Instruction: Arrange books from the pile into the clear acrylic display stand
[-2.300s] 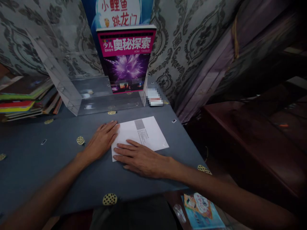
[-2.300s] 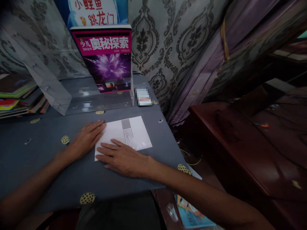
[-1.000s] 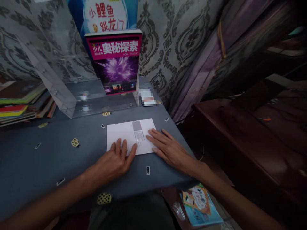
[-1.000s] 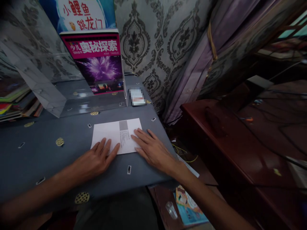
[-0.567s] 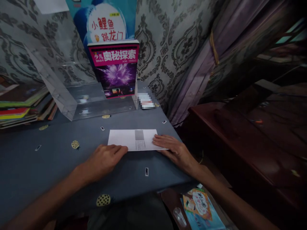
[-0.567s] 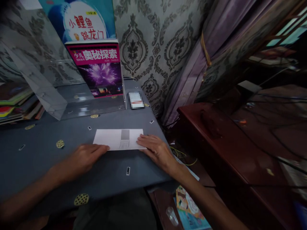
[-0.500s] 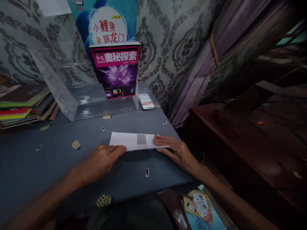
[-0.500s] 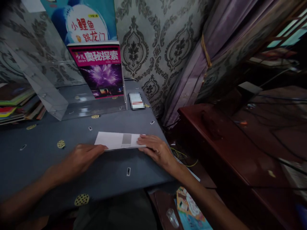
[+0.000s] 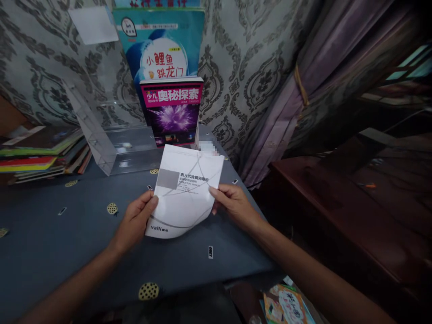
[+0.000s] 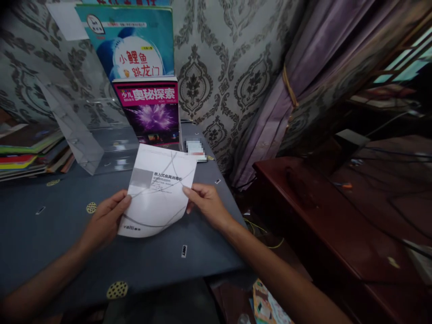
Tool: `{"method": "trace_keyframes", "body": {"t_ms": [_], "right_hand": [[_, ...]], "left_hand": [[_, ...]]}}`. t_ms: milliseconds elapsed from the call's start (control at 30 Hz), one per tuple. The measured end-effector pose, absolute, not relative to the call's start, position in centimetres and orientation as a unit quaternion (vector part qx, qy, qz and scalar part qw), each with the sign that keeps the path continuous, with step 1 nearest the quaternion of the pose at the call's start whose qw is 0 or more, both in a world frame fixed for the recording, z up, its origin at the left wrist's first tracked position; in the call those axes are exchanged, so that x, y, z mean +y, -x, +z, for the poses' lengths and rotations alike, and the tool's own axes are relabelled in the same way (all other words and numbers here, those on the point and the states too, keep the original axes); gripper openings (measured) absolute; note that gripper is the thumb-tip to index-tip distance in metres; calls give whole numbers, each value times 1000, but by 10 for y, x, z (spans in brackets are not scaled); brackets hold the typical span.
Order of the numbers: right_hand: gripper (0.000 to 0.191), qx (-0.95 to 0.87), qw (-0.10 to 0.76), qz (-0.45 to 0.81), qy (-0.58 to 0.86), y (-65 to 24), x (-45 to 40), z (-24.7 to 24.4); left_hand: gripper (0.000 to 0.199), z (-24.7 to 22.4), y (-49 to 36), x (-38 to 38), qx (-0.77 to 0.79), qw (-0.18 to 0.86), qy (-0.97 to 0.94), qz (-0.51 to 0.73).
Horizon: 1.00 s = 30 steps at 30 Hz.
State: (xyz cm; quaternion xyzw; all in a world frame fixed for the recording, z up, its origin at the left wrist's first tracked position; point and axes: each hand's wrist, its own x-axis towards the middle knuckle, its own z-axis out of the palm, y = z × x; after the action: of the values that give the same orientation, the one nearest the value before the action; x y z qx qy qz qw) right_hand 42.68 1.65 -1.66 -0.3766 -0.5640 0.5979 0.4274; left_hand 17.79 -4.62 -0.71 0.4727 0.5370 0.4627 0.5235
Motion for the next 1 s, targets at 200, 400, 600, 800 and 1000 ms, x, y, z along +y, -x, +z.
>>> {"method": "trace_keyframes", "body": {"t_ms": [200, 400, 600, 800, 1000], "right_hand": [[48, -530, 367, 655, 394, -405, 36, -25], [40, -549, 284, 644, 450, -397, 52, -41], [33, -649, 216, 542, 488, -406, 54, -37], [23, -804, 175, 140, 551, -397, 45, -21], [51, -917, 194, 179, 298, -347, 40, -35]], "left_hand": [[41, -11, -155, -44, 553, 569, -515, 324], [42, -11, -136, -33, 619, 358, -673, 188], [28, -19, -140, -10, 578, 52, -803, 134], [44, -49, -139, 3, 534, 9, -838, 116], [47, -54, -135, 2, 527, 16, -841, 122]]}}
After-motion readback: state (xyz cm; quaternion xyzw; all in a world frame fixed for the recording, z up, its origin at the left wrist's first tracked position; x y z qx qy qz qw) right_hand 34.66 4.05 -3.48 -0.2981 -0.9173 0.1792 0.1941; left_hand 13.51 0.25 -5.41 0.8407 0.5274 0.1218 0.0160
